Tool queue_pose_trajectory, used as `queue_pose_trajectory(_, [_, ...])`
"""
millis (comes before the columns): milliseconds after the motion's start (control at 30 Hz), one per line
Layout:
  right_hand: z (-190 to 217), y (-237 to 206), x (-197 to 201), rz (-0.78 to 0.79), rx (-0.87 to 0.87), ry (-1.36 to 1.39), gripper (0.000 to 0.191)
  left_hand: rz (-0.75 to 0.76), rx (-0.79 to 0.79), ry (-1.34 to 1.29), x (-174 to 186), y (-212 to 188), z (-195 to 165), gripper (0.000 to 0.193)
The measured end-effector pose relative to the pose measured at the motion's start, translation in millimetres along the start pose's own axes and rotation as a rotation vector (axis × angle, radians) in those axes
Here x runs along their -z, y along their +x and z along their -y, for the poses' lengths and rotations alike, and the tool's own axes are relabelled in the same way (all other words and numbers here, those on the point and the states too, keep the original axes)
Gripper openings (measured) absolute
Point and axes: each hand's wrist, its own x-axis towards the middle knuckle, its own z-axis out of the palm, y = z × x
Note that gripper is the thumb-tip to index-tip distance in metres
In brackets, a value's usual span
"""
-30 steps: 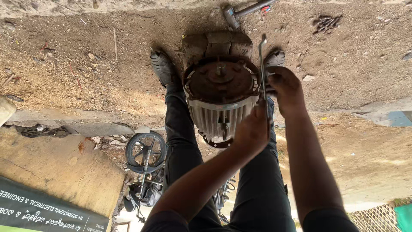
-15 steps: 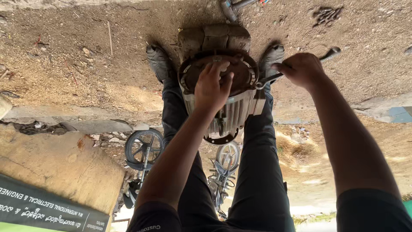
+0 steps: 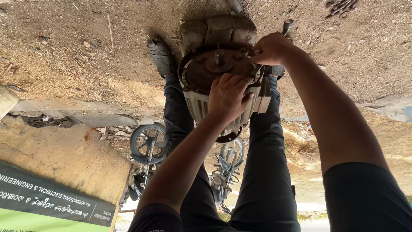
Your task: The person sits on the ground with an electric motor held between their legs and uses a screwdriver and a spanner to pry and loosen the motor's end cover and housing fasteners, repositioning the motor and tools as they work around the casing.
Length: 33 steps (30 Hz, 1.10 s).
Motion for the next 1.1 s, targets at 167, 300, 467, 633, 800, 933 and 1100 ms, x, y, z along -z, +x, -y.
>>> queue_pose_trajectory(167, [-5.2,-4.8,-7.7,-0.045,-0.014,0.087,0.048,-0.043,-0.014,0.004,0.1,1.9,-2.7,0.036])
queue_pose_trajectory(300, [-2.4,-10.8,-2.1,0.006,-0.088,0.065,0.041,-0.041,-0.010,-0.001,-1.7,4.1,-2.3,0.031])
queue_pose_trajectory(467, [-13.2,-23.1,0.0,-0.017,-0.073,-0.104,0.048,-0.029,-0.034,0.036,-7.3,3.0,0.3,0.028])
queue_pose_trajectory(633, [-37.4,-67.3,20.8,-0.129,-0.029,-0.396,0.049,-0.033,-0.040,0.045,-10.6,-0.1,2.4,0.029])
queue_pose_trajectory(800, [-11.1,-207.1,71.8,0.219,-0.328,-0.513,0.051,-0.018,-0.042,0.034,-8.1,1.5,2.3,0.031])
queue_pose_trajectory(933, [52.6,-289.7,76.0,-0.149,-0.182,-0.347,0.048,0.129,0.005,0.018,-3.5,2.8,3.4,0.042])
queue_pose_trajectory(1100, [83.8,-283.7,91.3,-0.078,-0.338,-0.309,0.033,0.230,0.009,0.004,-5.3,5.1,9.4,0.056])
